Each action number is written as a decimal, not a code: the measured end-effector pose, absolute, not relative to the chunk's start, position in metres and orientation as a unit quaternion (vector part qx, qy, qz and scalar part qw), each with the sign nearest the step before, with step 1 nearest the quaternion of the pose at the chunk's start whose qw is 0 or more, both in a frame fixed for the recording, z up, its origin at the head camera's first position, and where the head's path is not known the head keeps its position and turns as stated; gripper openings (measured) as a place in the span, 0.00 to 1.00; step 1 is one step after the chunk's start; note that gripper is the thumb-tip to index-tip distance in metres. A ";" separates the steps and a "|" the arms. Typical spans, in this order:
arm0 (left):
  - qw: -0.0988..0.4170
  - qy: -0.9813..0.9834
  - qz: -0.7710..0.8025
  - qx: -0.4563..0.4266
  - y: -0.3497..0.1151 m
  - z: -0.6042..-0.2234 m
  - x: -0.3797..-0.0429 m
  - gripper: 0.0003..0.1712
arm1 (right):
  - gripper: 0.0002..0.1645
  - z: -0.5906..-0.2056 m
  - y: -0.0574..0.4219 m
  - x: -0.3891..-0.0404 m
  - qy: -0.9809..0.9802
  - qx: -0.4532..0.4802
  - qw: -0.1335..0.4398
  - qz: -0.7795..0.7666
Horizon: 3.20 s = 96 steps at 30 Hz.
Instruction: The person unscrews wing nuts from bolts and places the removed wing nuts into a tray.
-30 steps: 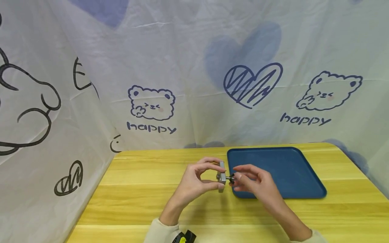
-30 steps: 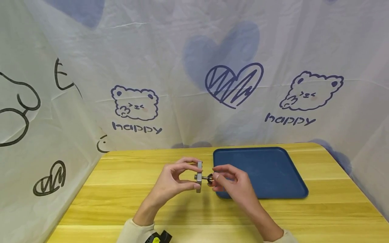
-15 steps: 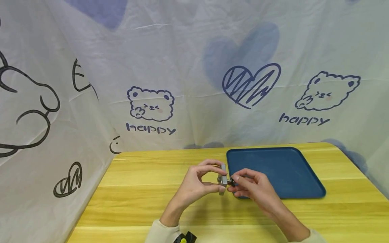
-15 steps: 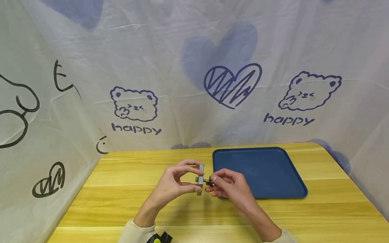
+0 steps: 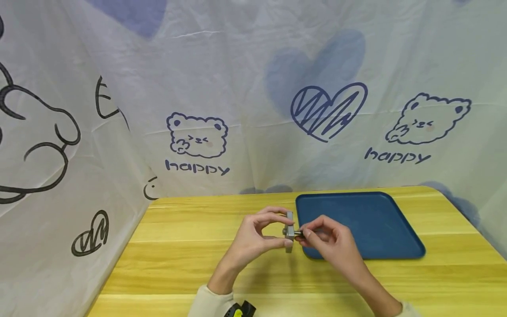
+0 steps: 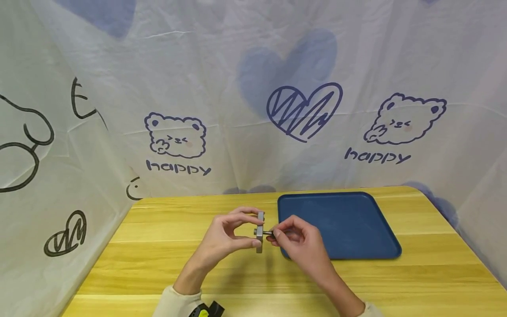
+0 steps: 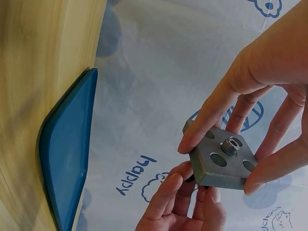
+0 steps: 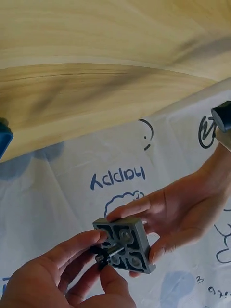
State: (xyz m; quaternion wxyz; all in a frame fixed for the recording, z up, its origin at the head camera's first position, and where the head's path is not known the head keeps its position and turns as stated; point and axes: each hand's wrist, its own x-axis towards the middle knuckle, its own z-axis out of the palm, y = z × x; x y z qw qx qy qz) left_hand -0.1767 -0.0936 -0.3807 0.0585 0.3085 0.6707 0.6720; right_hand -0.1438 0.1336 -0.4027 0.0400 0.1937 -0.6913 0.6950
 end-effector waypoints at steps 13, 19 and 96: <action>0.049 0.660 0.680 0.315 -0.097 -0.377 -0.177 0.20 | 0.13 -0.407 0.131 -0.143 -0.739 0.295 0.198 0.572; 0.047 0.659 0.682 0.315 -0.099 -0.376 -0.178 0.19 | 0.17 -0.410 0.130 -0.144 -0.744 0.323 0.231 0.538; 0.033 0.659 0.689 0.301 -0.094 -0.379 -0.177 0.20 | 0.20 -0.414 0.131 -0.152 -0.737 0.353 0.357 0.453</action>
